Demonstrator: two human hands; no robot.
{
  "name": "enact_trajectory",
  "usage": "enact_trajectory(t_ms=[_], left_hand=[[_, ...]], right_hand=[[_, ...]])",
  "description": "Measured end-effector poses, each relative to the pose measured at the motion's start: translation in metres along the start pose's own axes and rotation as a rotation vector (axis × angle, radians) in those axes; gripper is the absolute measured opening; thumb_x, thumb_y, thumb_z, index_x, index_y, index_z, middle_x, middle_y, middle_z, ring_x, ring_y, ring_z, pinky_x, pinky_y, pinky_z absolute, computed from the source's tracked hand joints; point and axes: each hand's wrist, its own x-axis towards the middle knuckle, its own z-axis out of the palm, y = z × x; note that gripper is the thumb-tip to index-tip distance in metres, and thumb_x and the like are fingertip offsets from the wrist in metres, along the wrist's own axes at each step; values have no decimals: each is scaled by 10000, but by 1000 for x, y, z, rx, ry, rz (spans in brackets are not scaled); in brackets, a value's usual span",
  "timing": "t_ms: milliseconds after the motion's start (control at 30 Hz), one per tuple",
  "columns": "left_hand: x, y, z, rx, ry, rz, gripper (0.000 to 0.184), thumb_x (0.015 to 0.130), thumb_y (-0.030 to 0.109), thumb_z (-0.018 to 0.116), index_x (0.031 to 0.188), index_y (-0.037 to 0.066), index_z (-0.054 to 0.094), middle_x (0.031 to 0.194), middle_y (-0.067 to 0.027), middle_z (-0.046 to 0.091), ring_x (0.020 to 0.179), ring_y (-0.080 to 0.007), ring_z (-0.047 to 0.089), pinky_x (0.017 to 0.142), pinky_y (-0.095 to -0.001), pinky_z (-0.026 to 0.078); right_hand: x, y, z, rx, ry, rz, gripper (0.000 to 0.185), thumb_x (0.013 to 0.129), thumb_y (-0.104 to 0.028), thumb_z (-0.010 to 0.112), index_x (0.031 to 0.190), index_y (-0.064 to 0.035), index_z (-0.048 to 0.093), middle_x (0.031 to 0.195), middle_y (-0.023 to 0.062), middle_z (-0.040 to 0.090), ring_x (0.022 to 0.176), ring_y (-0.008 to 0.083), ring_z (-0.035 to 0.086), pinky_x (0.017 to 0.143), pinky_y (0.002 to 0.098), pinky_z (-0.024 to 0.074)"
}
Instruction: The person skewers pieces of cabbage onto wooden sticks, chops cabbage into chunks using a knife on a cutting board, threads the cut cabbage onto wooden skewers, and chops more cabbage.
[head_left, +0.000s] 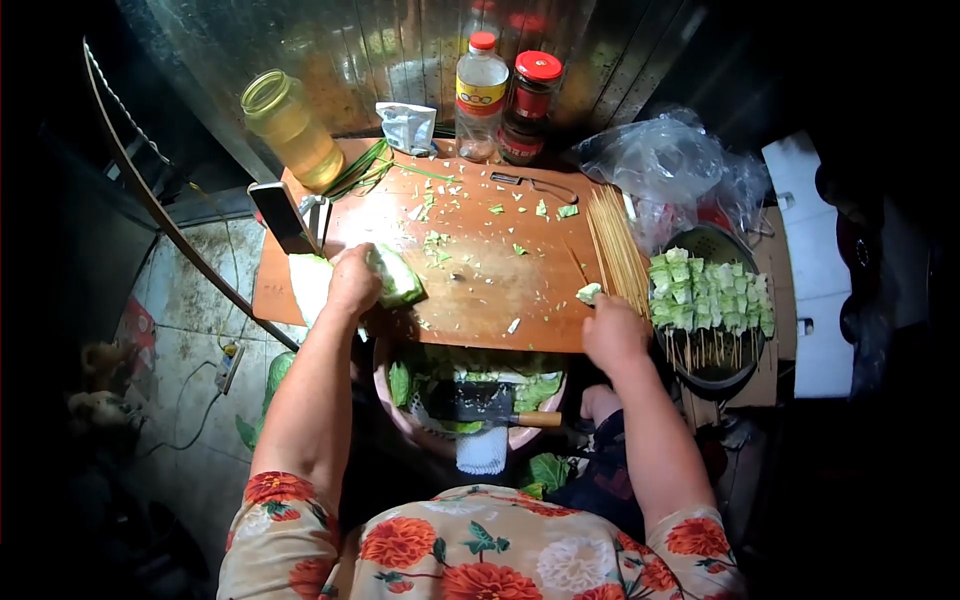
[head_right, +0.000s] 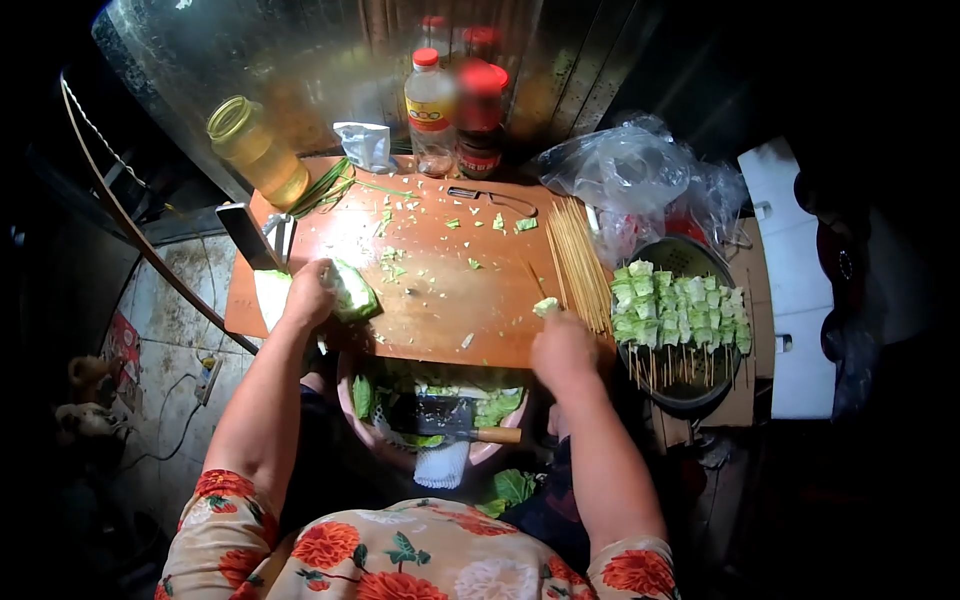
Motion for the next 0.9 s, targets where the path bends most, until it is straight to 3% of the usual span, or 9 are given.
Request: enact_trajectory(t_ms=[33, 133, 233, 333, 400, 567, 700, 800, 900], left_hand=[[-3, 5, -1, -50, -83, 34, 421, 759, 84, 616, 1175, 34, 580, 1120, -217, 600, 1053, -356, 570, 929, -385, 451], [-14, 24, 1, -172, -263, 108, 445, 750, 85, 665, 1186, 55, 583, 1145, -195, 602, 1041, -332, 597, 903, -364, 477], [-23, 32, 13, -215, -379, 179, 528, 746, 28, 708, 1245, 24, 532, 1116, -174, 628, 983, -255, 623, 864, -326, 503], [-24, 30, 22, -230, -277, 129, 576, 747, 26, 713, 1282, 37, 498, 1120, -182, 619, 956, -267, 626, 846, -328, 512], [-24, 33, 15, -221, -309, 68, 592, 754, 55, 721, 1293, 26, 477, 1141, -194, 604, 934, -269, 625, 812, -333, 521], [-21, 30, 14, -221, -433, -176, 536, 729, 157, 753, 1197, -9, 551, 1031, -231, 653, 978, -332, 634, 854, -353, 499], [-19, 23, 25, -171, -424, -125, 541, 708, 183, 774, 1168, -16, 569, 1012, -234, 656, 974, -325, 636, 837, -353, 500], [-19, 33, 18, -205, -448, -189, 547, 702, 181, 781, 1168, -10, 568, 996, -225, 660, 957, -315, 639, 826, -348, 501], [-19, 34, 10, -306, -512, -277, 558, 695, 172, 794, 1169, -14, 566, 977, -210, 661, 914, -285, 641, 801, -339, 504]], right_hand=[[-10, -12, 3, 51, 38, -96, 195, 802, -137, 528, 941, -23, 604, 931, 180, 615, 920, 354, 604, 804, 469, 491], [-39, -43, 26, 122, -442, -214, 269, 797, -207, 572, 1011, -55, 629, 1001, 178, 624, 960, 355, 608, 817, 458, 495], [-71, -47, 93, -156, -696, -318, 292, 769, -166, 604, 1036, -57, 651, 1053, 158, 638, 958, 309, 643, 805, 411, 522], [-90, -31, 125, -230, -710, -316, 288, 776, -158, 596, 1038, -57, 664, 1062, 146, 638, 978, 303, 639, 820, 399, 516], [-90, -21, 134, -211, -796, -265, 283, 786, -151, 586, 1038, -57, 673, 1083, 140, 634, 1010, 300, 628, 846, 391, 504], [-95, -4, 193, -257, -702, -330, 267, 769, -147, 604, 1002, -36, 672, 1064, 160, 644, 987, 299, 637, 818, 399, 515], [-74, -48, 82, -157, -729, -286, 287, 784, -241, 630, 1001, -59, 674, 1046, 150, 655, 971, 291, 646, 800, 382, 522], [-64, -68, 14, -132, -786, -352, 295, 752, -276, 651, 959, -67, 675, 919, 141, 676, 887, 279, 665, 741, 382, 530], [-51, -40, -40, 203, -900, -376, 334, 711, -313, 675, 942, -71, 665, 827, 124, 672, 747, 258, 655, 658, 365, 516]])
